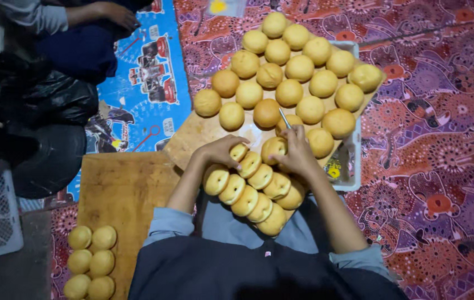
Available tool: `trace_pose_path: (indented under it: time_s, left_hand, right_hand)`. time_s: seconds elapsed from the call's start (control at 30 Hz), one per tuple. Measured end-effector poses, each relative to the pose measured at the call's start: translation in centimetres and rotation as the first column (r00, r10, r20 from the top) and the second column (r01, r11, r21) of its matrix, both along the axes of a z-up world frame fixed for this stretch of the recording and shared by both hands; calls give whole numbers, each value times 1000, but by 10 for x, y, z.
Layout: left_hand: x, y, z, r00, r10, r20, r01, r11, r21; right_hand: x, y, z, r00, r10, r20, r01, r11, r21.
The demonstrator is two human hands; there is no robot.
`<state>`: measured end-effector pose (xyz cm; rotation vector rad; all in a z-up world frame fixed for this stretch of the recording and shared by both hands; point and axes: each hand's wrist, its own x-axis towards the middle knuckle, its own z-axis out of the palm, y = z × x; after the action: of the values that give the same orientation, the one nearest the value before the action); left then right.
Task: The person sits on the floor and uses a small knife to cut a slit into the top of round bread buns. They pick up each bun from a tray, make a cut, and place it on a wooden board. The process is repeated for multiple buns.
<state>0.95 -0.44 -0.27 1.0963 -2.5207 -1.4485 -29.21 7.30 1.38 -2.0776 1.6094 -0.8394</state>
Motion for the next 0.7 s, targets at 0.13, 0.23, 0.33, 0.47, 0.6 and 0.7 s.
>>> trace_pose_path:
  time_s: [0.13,0.23,0.33,0.47,0.6,0.7]
  left_hand:
    - [11,4,-5,971,16,-240,3,997,80]
    - [14,13,-6,964,197,-181,-168,972,162]
    - [12,14,-5,955,238,-177,-237,971,30]
    - [14,31,-22,964,267,-8,-266,958,-111]
    - [15,22,-23,963,93,-252,-155,959,-237]
    - [15,19,-20,943,66,-327,-122,981,-154]
  right_hand:
    - [-3,-13,0,995,101,-20,-92,958,272]
    - [-4,-14,7,989,146,-15,-140,972,189]
    - [5,-10,22,992,113,-60,-103,982,160]
    - [43,15,28,992,114,-57,-102,978,180]
    - [78,12,36,964,264,-33,-258,959,121]
    - [90,6,36,962,275,-5,-264,930,255]
